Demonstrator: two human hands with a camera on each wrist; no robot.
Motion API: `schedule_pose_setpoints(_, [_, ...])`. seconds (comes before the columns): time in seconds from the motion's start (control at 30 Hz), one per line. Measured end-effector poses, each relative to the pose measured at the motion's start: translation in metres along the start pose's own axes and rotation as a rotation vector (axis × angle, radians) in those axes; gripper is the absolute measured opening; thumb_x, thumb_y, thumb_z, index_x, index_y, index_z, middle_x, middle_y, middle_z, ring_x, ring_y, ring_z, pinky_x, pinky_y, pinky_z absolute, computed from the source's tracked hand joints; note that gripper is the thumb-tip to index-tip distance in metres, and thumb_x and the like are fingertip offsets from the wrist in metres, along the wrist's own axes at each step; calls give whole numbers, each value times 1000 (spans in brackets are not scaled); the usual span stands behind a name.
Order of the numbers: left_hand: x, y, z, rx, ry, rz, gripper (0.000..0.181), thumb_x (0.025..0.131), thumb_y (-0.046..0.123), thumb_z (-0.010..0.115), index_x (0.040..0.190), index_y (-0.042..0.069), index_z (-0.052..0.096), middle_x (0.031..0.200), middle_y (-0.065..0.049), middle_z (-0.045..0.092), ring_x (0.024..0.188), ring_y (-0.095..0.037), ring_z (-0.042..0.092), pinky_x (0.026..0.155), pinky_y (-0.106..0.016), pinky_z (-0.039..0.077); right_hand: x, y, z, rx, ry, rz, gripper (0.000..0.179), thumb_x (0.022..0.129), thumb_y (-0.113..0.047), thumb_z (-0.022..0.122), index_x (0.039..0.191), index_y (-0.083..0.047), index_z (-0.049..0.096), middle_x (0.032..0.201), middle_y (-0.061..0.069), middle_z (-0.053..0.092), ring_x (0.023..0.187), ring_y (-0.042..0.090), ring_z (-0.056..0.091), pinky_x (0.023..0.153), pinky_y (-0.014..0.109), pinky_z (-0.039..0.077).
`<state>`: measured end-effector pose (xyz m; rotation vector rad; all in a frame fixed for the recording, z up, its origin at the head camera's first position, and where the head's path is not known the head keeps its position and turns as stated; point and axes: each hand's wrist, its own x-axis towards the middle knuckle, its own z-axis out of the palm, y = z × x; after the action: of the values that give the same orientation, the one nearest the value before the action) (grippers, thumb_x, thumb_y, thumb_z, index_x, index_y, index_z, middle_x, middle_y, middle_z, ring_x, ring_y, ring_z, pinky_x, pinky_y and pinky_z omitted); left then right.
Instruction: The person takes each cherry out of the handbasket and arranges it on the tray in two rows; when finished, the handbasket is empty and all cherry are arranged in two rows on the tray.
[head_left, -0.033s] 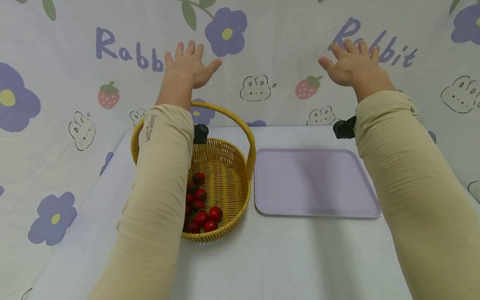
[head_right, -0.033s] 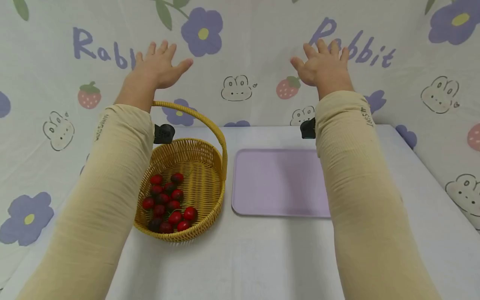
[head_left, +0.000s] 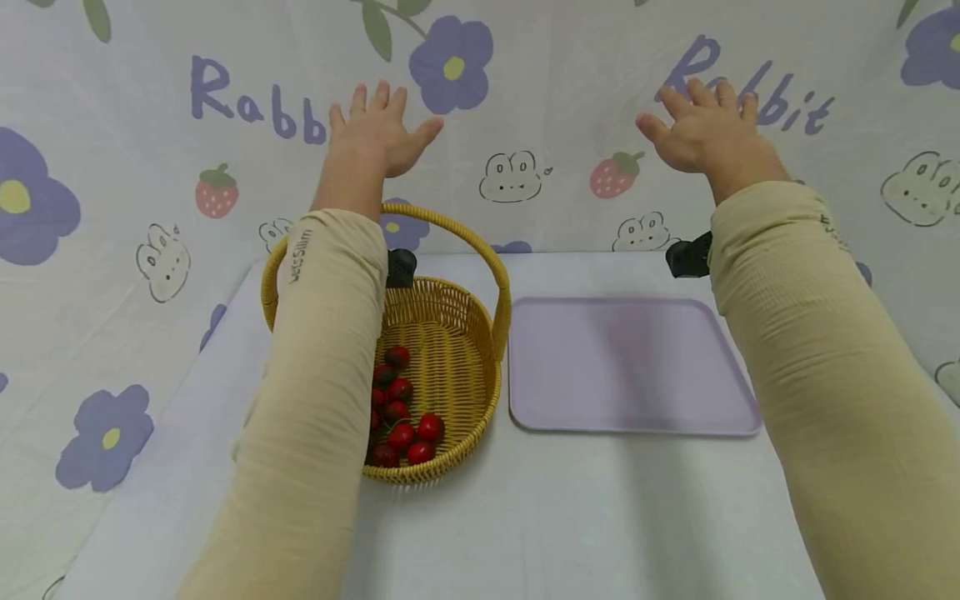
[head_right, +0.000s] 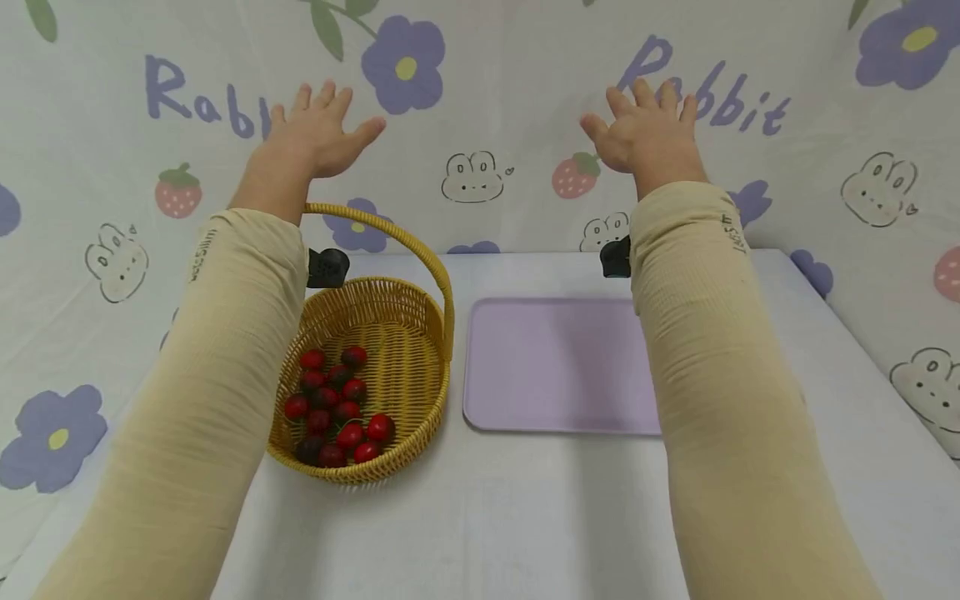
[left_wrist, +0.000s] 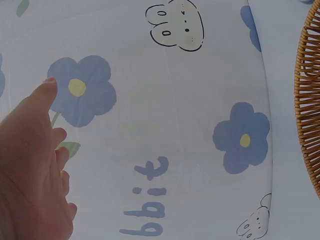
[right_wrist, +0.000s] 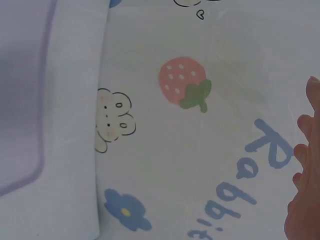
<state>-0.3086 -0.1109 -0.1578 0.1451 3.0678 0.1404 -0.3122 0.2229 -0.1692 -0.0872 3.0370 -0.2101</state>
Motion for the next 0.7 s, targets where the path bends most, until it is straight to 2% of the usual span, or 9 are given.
schedule_pose_setpoints(0.23, [2, -5, -4, -7, 47, 18, 73, 98, 58, 12, 152, 15, -9, 156, -9, -15, 140, -29, -18, 109, -51, -9, 4, 6, -7, 54, 50, -12, 68, 99, -52, 10, 150, -12, -13, 152, 20, -23, 134, 43, -24, 104, 58, -16])
schedule_pose_setpoints(0.4, [-2, -19, -14, -102, 110, 66, 69, 100, 54, 14, 153, 15, -7, 157, -9, -12, 141, -29, -17, 109, -51, -9, 1, 15, -13, 157, 119, -75, 66, 101, -47, 12, 151, -11, -12, 154, 19, -17, 137, 42, -18, 107, 55, -11])
schedule_pose_setpoints(0.53, [-12, -34, -23, -263, 147, 139, 65, 101, 50, 15, 153, 18, -6, 157, -7, -11, 140, -25, -17, 110, -45, -10, -7, 28, -15, 386, 119, -144, 63, 102, -45, 10, 150, -14, -15, 156, 11, -16, 140, 32, -17, 109, 50, -9])
schedule_pose_setpoints(0.63, [-24, -44, -30, -412, 168, 175, 62, 101, 49, 16, 153, 22, -5, 158, 0, -9, 141, -18, -15, 111, -38, -7, -13, 41, -16, 655, 56, -154, 63, 100, -51, 8, 151, -22, -15, 158, 5, -11, 142, 27, -9, 111, 47, -5])
schedule_pose_setpoints(0.7, [-35, -51, -32, -524, 187, 189, 60, 102, 49, 16, 154, 25, -3, 158, 5, -5, 141, -11, -10, 111, -33, -4, -16, 50, -16, 823, 20, -158, 63, 99, -55, 9, 153, -29, -9, 159, 4, -1, 143, 27, 3, 112, 44, 5])
